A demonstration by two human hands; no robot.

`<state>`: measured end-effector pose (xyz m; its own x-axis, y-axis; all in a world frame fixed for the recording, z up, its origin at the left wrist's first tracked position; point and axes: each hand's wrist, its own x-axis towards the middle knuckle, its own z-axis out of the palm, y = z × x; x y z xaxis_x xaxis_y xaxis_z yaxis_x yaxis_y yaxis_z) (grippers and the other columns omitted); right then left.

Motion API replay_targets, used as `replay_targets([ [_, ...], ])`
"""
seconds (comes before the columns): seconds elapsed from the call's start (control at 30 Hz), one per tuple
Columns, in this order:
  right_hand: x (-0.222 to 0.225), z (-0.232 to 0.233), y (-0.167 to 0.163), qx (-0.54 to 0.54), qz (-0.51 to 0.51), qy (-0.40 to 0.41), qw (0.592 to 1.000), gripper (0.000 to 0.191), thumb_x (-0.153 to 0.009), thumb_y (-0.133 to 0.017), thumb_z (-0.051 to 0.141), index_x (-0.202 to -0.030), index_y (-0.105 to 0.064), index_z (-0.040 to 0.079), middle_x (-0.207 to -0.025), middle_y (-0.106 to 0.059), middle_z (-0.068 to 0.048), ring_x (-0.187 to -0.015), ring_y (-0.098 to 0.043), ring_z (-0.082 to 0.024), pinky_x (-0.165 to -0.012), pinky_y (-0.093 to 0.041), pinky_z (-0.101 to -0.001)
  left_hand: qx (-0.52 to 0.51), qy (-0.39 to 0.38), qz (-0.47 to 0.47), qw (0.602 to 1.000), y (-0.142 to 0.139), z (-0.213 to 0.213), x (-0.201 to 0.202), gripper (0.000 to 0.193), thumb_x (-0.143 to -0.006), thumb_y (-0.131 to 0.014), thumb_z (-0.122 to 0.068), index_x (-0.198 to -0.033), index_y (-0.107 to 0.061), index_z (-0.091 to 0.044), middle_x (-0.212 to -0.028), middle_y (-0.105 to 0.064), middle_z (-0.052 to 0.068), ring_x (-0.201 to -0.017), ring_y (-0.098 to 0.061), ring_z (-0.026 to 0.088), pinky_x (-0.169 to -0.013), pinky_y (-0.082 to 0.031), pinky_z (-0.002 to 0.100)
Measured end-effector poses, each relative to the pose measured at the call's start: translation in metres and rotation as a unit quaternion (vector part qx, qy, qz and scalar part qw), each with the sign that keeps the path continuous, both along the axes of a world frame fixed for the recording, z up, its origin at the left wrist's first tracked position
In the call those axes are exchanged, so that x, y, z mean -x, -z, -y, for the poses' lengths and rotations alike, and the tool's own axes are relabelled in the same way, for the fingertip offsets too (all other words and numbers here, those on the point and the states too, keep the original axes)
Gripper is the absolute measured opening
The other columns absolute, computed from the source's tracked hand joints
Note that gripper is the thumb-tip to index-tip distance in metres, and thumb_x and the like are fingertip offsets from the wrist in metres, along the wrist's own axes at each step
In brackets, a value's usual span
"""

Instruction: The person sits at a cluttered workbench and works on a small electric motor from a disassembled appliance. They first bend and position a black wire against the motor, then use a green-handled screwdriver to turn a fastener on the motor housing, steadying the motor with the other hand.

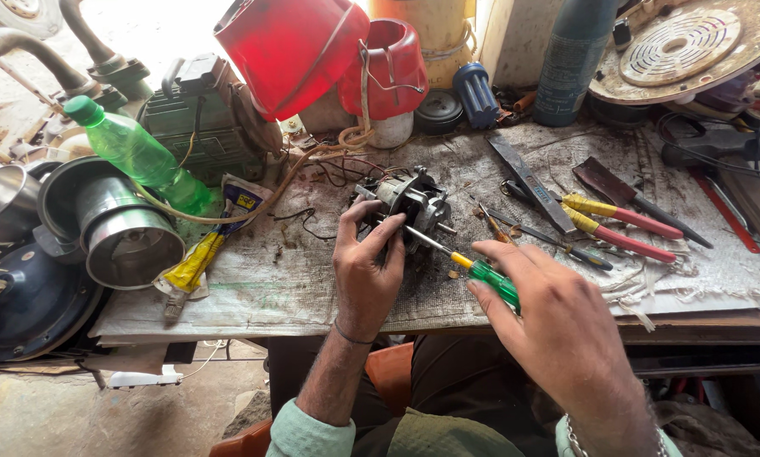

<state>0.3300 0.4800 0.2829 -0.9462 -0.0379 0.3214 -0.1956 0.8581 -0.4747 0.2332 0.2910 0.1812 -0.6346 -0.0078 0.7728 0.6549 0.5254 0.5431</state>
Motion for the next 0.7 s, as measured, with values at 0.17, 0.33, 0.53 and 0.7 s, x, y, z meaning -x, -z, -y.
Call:
replay_targets([
  [0.17,-0.0001,0.0008,0.0002,-0.012,-0.04,-0.004,0.999,0.031,-0.088,-0.069,0.025,-0.113,-0.074,0.008,-0.101,-0.077,-0.015,-0.09,-0.072,-0.035,-0.079,-0.055,-0.0448,-0.008,0.009,0.009,1.0,-0.0004,0.0004,-0.0006,0.026,-0.087,-0.076,0.0,-0.113,-0.076,-0.005,-0.126,-0.061,0.018,-0.128,-0.063,0.035,-0.102,-0.059,0.041],
  [0.33,0.0,0.0002,-0.0004,-0.016,-0.002,-0.002,1.0,0.031,-0.092,-0.07,0.026,-0.116,-0.073,0.006,-0.102,-0.076,-0.017,-0.09,-0.071,-0.037,-0.077,-0.054,-0.0467,-0.003,0.005,0.005,1.0,-0.0012,0.0007,-0.0019,0.027,-0.087,-0.076,0.0,-0.114,-0.076,-0.005,-0.127,-0.061,0.018,-0.13,-0.061,0.036,-0.105,-0.057,0.043],
  [0.53,0.0007,0.0003,0.0003,-0.003,-0.015,0.002,1.0,0.039,-0.08,-0.073,0.023,-0.118,-0.074,0.012,-0.096,-0.075,-0.016,-0.084,-0.071,-0.036,-0.072,-0.054,-0.0448,-0.005,0.004,0.014,1.0,-0.0021,-0.001,-0.0023,0.027,-0.087,-0.076,-0.001,-0.113,-0.076,-0.005,-0.128,-0.061,0.018,-0.131,-0.061,0.036,-0.105,-0.056,0.042],
  [0.7,0.0011,-0.0008,0.0009,-0.023,0.002,-0.013,1.0,0.032,-0.088,-0.071,0.024,-0.117,-0.073,0.013,-0.092,-0.074,-0.013,-0.084,-0.071,-0.035,-0.073,-0.054,-0.0454,-0.004,0.006,0.009,1.0,-0.0032,-0.0012,-0.0026,0.027,-0.086,-0.076,0.0,-0.113,-0.076,-0.005,-0.128,-0.06,0.019,-0.133,-0.059,0.038,-0.107,-0.055,0.043],
])
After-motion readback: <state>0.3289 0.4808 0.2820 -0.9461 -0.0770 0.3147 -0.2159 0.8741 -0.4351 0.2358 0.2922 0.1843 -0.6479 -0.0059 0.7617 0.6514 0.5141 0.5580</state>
